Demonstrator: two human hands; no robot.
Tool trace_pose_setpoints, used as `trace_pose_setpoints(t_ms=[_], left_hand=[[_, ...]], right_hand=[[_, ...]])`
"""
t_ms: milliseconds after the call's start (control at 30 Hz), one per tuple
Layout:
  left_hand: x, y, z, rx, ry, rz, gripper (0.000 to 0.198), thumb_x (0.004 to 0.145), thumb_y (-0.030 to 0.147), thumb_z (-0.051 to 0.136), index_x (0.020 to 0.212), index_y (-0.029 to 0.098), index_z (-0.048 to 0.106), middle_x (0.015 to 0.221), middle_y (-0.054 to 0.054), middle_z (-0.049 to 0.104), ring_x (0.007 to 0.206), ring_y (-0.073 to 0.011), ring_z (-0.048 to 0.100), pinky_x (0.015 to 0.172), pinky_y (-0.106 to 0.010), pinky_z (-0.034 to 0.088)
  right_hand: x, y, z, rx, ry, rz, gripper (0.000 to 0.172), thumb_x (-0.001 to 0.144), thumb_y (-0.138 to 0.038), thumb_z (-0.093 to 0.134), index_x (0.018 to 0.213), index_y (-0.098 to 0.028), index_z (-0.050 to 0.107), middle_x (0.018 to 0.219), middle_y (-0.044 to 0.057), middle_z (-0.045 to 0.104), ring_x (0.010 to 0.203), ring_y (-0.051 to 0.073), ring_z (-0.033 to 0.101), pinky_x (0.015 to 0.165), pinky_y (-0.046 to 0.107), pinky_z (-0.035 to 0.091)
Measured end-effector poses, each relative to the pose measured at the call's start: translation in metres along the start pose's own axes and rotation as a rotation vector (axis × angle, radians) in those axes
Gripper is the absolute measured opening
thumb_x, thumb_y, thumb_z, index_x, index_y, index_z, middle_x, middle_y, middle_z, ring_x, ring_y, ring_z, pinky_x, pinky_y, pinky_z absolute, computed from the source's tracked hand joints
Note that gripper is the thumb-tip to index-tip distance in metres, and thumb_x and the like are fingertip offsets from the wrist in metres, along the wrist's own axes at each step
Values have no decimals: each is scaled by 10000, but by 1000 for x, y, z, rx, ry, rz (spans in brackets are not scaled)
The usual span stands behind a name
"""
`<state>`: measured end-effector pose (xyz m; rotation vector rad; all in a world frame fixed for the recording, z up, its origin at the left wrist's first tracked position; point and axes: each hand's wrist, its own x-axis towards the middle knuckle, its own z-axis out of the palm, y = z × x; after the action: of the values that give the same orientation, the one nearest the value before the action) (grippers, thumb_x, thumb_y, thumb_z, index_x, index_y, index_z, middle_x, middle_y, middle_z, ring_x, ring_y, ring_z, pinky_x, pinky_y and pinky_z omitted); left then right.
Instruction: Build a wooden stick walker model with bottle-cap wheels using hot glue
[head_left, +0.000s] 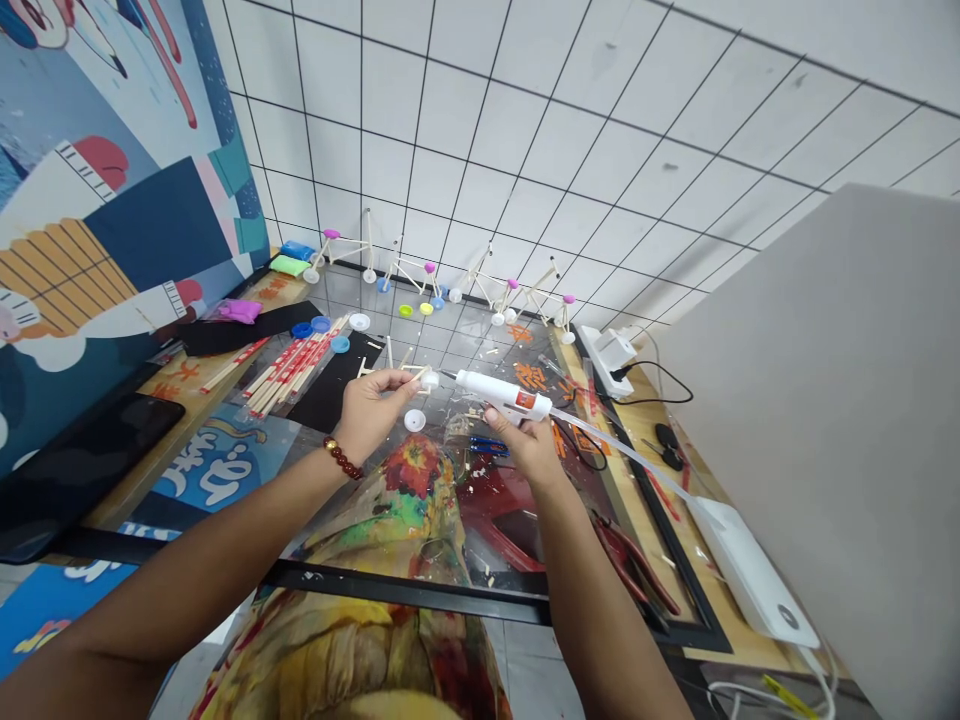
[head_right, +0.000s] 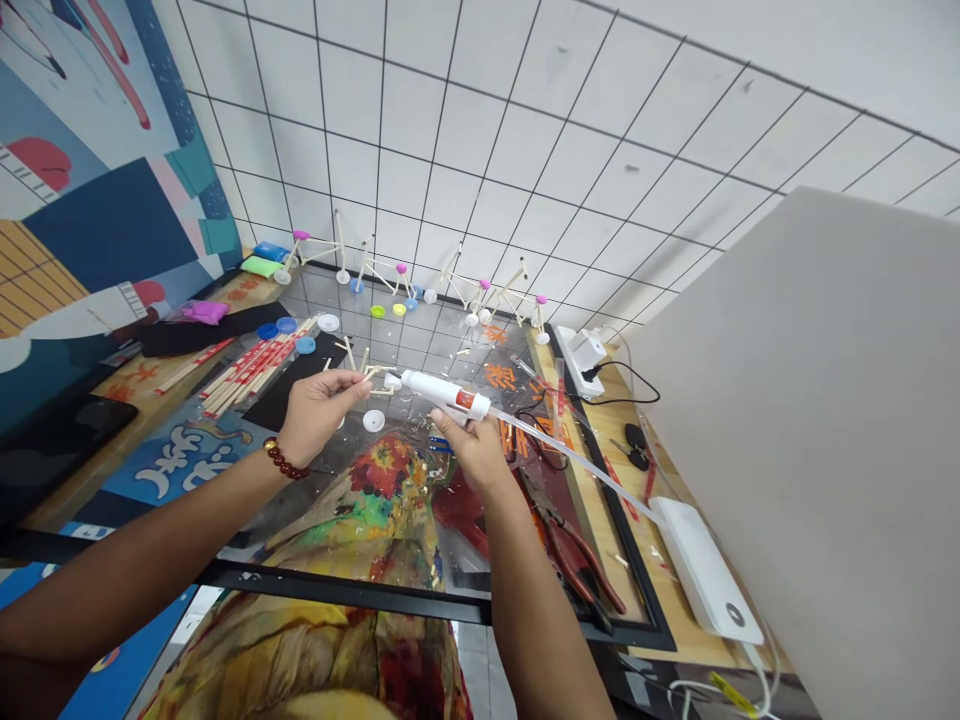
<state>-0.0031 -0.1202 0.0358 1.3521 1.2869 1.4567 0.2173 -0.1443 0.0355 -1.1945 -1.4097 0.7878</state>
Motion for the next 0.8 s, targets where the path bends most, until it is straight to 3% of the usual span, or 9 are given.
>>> trace_pose_setpoints(t_ms=[133, 367, 433, 600, 700, 800], left_hand=[[0, 1, 0, -50, -61, -36, 196, 742, 357, 731, 773, 168, 770, 646, -26, 722, 629, -170, 651, 657, -290, 513], [-1, 4, 0, 8, -91, -70, 200, 770, 355, 698, 740, 173, 774, 575, -7, 690, 539, -136, 574, 558, -253, 451], [-1, 3, 0, 13, -93, -64, 210, 779, 362, 692, 727, 173, 768, 575, -6, 687, 527, -127, 553, 546, -248, 434], [-1, 2, 1, -28, -106, -56, 226, 769, 384, 690, 704, 174, 745, 571, -1, 678, 534, -125, 547, 557, -246, 434], [-3, 3, 2, -41, -127, -72, 244, 755, 403, 695, 694, 170, 737, 561, -6, 672, 521, -126, 537, 550, -250, 427], [-4, 3, 2, -59, -128, -79, 249, 743, 414, 705, 710, 170, 743, 566, -14, 677, 546, -140, 562, 554, -254, 430]], right_hand=[[6, -2, -4, -8, -39, 14, 355, 707, -556, 742, 686, -206, 680, 731, 39, 715, 748, 222, 643, 754, 363, 520], [9, 2, -10, 5, -145, 35, 350, 740, -539, 719, 732, -190, 722, 733, 41, 714, 724, 209, 636, 755, 349, 505], [12, 9, -15, -37, -90, 44, 367, 746, -545, 713, 818, -186, 738, 809, 53, 736, 792, 228, 655, 812, 373, 504], [38, 36, -37, -254, 232, 54, 486, 736, -524, 715, 1070, -172, 701, 1014, 75, 734, 979, 269, 641, 933, 434, 473], [56, 52, -45, -280, 238, 62, 520, 733, -520, 692, 1085, -137, 695, 1025, 104, 736, 999, 280, 637, 947, 448, 469], [67, 65, -44, -307, 150, 88, 523, 760, -528, 639, 1091, -127, 697, 1041, 125, 739, 1000, 286, 653, 958, 467, 464]])
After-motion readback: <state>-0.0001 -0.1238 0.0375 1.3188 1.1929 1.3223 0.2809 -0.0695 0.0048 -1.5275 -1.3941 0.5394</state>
